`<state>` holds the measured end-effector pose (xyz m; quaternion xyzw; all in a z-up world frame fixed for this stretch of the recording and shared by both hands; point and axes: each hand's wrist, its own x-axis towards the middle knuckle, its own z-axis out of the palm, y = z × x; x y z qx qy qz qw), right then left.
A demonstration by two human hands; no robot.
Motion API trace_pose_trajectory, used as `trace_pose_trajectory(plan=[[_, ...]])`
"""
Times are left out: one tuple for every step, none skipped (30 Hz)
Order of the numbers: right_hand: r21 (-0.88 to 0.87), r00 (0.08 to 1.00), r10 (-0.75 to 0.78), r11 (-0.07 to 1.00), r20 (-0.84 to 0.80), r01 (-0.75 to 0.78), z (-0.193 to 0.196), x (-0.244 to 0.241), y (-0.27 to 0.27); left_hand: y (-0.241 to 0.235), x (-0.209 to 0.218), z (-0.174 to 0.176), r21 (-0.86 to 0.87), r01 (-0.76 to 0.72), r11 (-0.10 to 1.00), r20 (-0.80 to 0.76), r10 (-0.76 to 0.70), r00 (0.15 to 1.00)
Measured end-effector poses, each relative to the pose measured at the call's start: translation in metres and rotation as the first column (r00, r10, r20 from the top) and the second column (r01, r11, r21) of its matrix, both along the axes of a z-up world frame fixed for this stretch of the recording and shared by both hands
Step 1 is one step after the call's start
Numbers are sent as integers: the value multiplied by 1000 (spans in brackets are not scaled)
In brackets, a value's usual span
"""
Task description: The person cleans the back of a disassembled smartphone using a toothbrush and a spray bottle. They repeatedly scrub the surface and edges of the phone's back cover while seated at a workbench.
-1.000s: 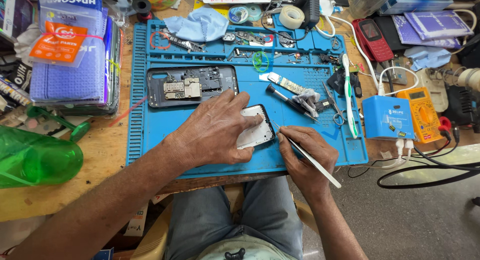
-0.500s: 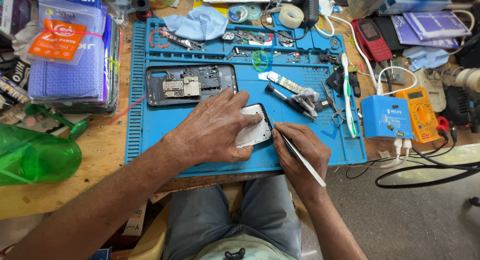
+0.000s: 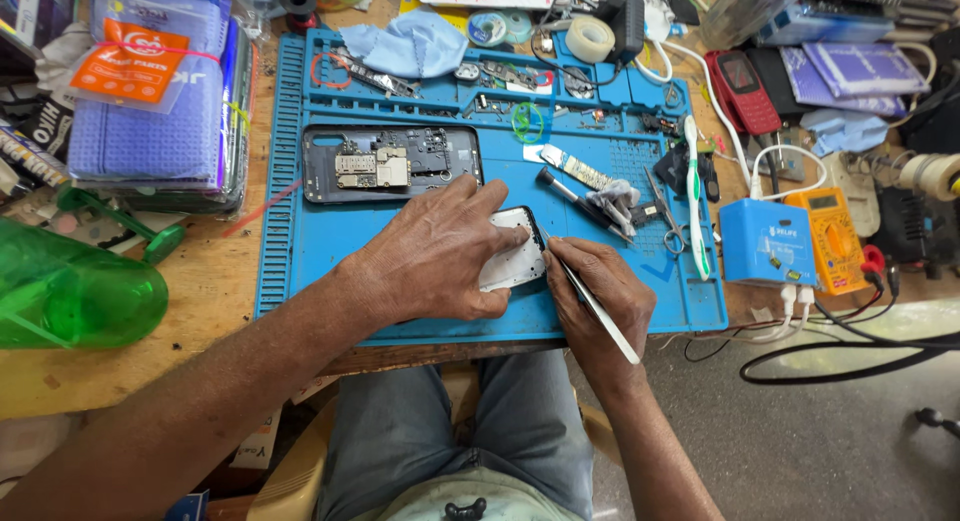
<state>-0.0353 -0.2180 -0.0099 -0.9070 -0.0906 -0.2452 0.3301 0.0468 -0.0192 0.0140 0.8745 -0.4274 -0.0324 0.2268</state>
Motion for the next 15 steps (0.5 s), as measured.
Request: trace_pose_trajectory(plan=[[0, 1000, 5, 1000, 0, -5, 2, 3, 1, 1, 0, 0, 2, 1, 1000, 5, -1, 1000], [3, 1000, 8, 1000, -6, -8, 3, 4, 1, 2, 0, 0, -29, 1, 1000, 27, -1, 1000], [-10, 1000, 18, 1000, -1, -18, 4, 4, 2, 2, 0, -1, -59, 3, 998, 49, 0, 999], [-19, 1000, 19, 1000, -2, -19, 4, 2, 2, 2, -2, -1, -87, 12, 996, 66, -7, 998], [-29, 1000, 20, 999, -2, -20, 5, -1, 4, 2, -4, -2, -69, 16, 997, 47, -13, 999], [-20, 1000, 5, 1000, 13, -5, 7, 0, 5, 2, -3, -1, -55, 11, 998, 37, -9, 999], [-10, 1000, -10, 1000, 29, 10, 8, 2, 6, 3, -1, 0, -41, 6, 999, 28, -5, 1000], [-3, 999, -14, 1000, 45, 15, 10, 5, 7, 3, 0, 0, -48, 11, 999, 46, -8, 999], [-19, 999, -5, 1000, 48, 6, 11, 10, 7, 3, 2, 0, -54, 15, 998, 64, -12, 998], [-28, 999, -9, 1000, 34, 10, 10, 8, 8, 3, -1, -1, -54, 31, 998, 65, -28, 998], [-38, 1000, -12, 999, 20, 13, 9, 4, 8, 3, -3, -3, -58, 21, 998, 48, -18, 999], [-33, 1000, -14, 999, 21, 15, 8, 2, 8, 3, -2, -4, -60, 18, 998, 37, -16, 999], [-28, 1000, -17, 999, 21, 17, 8, 0, 9, 3, -4, -5, -62, 15, 998, 25, -14, 1000], [-28, 999, -7, 1000, 34, 8, 9, 3, 10, 3, -2, -4, -49, 17, 999, 36, -16, 999], [-20, 999, -10, 1000, 44, 11, 11, 6, 11, 4, -1, -3, -37, 19, 999, 46, -17, 999]])
